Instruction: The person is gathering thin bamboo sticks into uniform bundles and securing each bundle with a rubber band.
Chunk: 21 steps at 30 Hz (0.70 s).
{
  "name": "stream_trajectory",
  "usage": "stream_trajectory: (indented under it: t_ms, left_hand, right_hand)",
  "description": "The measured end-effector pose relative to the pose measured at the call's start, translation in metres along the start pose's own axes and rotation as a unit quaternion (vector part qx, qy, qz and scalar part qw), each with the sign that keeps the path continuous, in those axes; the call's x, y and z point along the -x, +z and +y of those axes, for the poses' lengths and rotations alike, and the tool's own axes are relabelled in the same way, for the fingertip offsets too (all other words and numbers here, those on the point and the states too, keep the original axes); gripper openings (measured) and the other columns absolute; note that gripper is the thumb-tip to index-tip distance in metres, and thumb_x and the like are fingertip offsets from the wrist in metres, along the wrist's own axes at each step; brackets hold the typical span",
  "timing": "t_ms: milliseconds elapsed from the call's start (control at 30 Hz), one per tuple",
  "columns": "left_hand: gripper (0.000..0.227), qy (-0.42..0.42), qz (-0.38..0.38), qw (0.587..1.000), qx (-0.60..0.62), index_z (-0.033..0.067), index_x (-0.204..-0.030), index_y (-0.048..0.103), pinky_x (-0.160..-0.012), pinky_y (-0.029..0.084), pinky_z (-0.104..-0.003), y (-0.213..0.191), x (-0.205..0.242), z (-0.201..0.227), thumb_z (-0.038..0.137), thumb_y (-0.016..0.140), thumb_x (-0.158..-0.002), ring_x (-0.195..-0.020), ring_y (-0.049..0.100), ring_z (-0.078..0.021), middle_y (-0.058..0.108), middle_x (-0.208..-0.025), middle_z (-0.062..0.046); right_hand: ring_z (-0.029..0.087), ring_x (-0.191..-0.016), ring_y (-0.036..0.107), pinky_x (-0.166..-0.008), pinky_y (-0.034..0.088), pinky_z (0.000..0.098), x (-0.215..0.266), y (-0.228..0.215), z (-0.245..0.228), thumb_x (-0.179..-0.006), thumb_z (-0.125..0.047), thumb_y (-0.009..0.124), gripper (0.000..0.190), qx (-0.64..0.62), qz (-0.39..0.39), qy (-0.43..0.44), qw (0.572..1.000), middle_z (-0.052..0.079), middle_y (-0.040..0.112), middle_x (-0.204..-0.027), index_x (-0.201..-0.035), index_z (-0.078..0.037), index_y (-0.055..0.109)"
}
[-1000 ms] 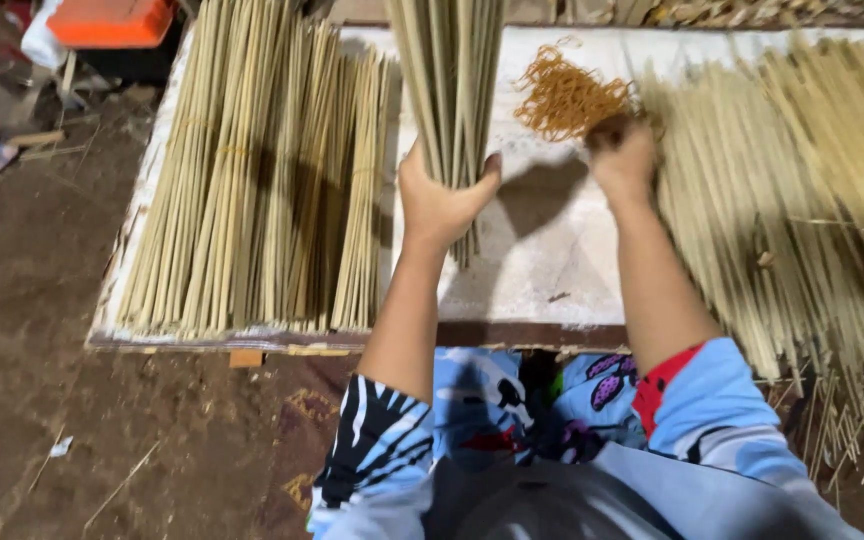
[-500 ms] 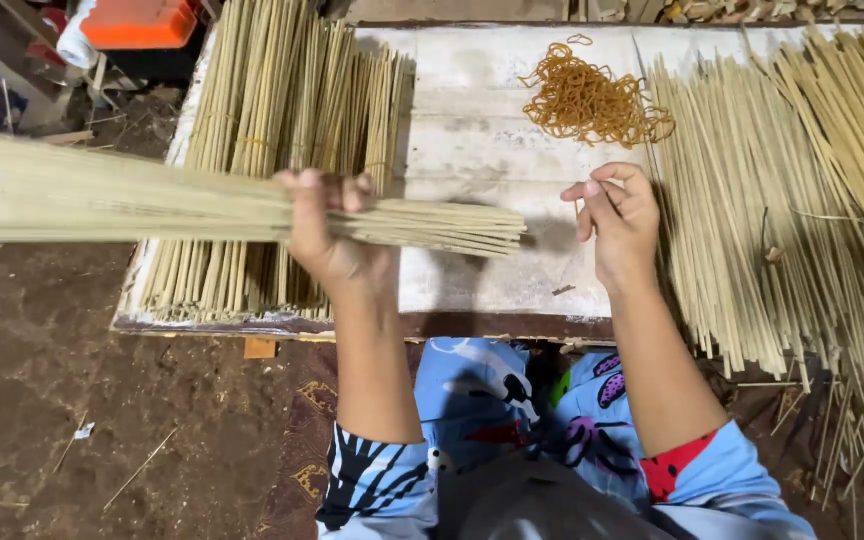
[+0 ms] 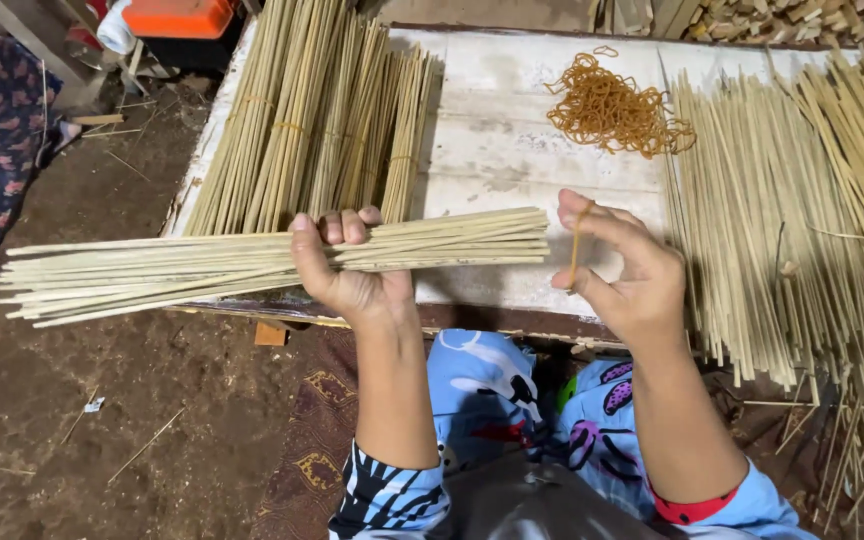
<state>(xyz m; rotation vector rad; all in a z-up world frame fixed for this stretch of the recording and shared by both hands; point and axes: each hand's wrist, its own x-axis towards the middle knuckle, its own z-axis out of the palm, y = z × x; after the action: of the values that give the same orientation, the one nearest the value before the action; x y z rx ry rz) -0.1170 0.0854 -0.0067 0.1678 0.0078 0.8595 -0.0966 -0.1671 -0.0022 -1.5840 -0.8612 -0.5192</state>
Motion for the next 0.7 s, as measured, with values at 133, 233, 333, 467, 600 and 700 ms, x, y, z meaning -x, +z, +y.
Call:
stream_trajectory:
  t_ms: [133,233,333,467,600,700]
  left_hand:
    - [0.026,-0.009,-0.011,0.999,0.034,0.0185,-0.072,0.055,-0.073,0.057,-0.030,-0.009,-0.004,0.008,0.024,0.068,-0.094,-0.055,0.053,-0.0075,0.050,-0.064,0.007]
    - [0.027,-0.014,-0.001,1.000,0.022,0.0182,-0.072,0.053,-0.074,0.055,-0.028,-0.006,0.001,0.014,0.022,0.067,-0.094,-0.056,0.052,-0.0066,0.047,-0.064,0.007]
    - [0.026,-0.024,0.001,0.999,0.029,0.0178,-0.072,0.053,-0.074,0.056,-0.029,0.000,0.009,0.011,0.022,0.067,-0.094,-0.056,0.053,-0.0073,0.048,-0.064,0.007]
    - [0.020,-0.022,-0.038,0.998,0.042,0.0147,-0.075,0.061,-0.066,0.060,-0.027,0.000,0.023,-0.016,0.018,0.066,-0.094,-0.054,0.060,-0.0090,0.057,-0.062,0.005]
    - [0.023,-0.051,-0.044,0.997,0.041,0.0202,-0.077,0.055,-0.075,0.056,-0.028,-0.010,0.019,-0.018,0.027,0.066,-0.096,-0.057,0.052,-0.0053,0.047,-0.066,0.010]
    - [0.014,-0.040,-0.080,0.994,0.059,0.0202,-0.089,0.061,-0.075,0.059,-0.031,-0.007,0.026,-0.027,0.028,0.067,-0.098,-0.058,0.055,-0.0065,0.050,-0.067,0.009]
  right_hand:
    - [0.044,-0.135,0.054,-0.115,0.043,0.0618,-0.009,-0.001,-0.015,-0.095,-0.023,0.066,0.067,0.042,-0.056,-0.040,0.997,0.027,0.040,-0.159,-0.153,-0.001,0.042]
    - [0.042,-0.139,0.048,-0.117,0.039,0.0582,-0.013,-0.003,-0.010,-0.113,-0.027,0.031,0.056,-0.078,-0.041,0.067,0.994,0.025,0.028,-0.167,-0.164,-0.007,0.016]
    - [0.034,-0.142,0.043,-0.117,0.040,0.0501,-0.023,-0.007,-0.010,-0.097,-0.040,0.043,0.080,-0.234,0.015,0.090,0.968,0.016,0.024,-0.173,-0.166,-0.015,0.013]
    - [0.028,-0.140,0.046,-0.112,0.047,0.0474,-0.018,0.032,-0.007,-0.091,-0.083,0.031,0.102,-0.224,0.094,0.122,0.962,0.017,0.040,-0.161,-0.159,-0.007,0.030]
    - [0.028,-0.121,0.063,-0.091,0.058,0.0373,-0.024,0.050,-0.027,-0.094,-0.085,0.027,0.104,-0.130,0.038,0.111,0.985,0.021,0.065,-0.134,-0.148,0.001,0.050]
    - [0.026,-0.109,0.069,-0.085,0.060,0.0320,-0.031,0.042,-0.031,-0.095,-0.083,0.028,0.103,-0.111,0.054,0.083,0.989,0.022,0.070,-0.122,-0.142,0.004,0.056]
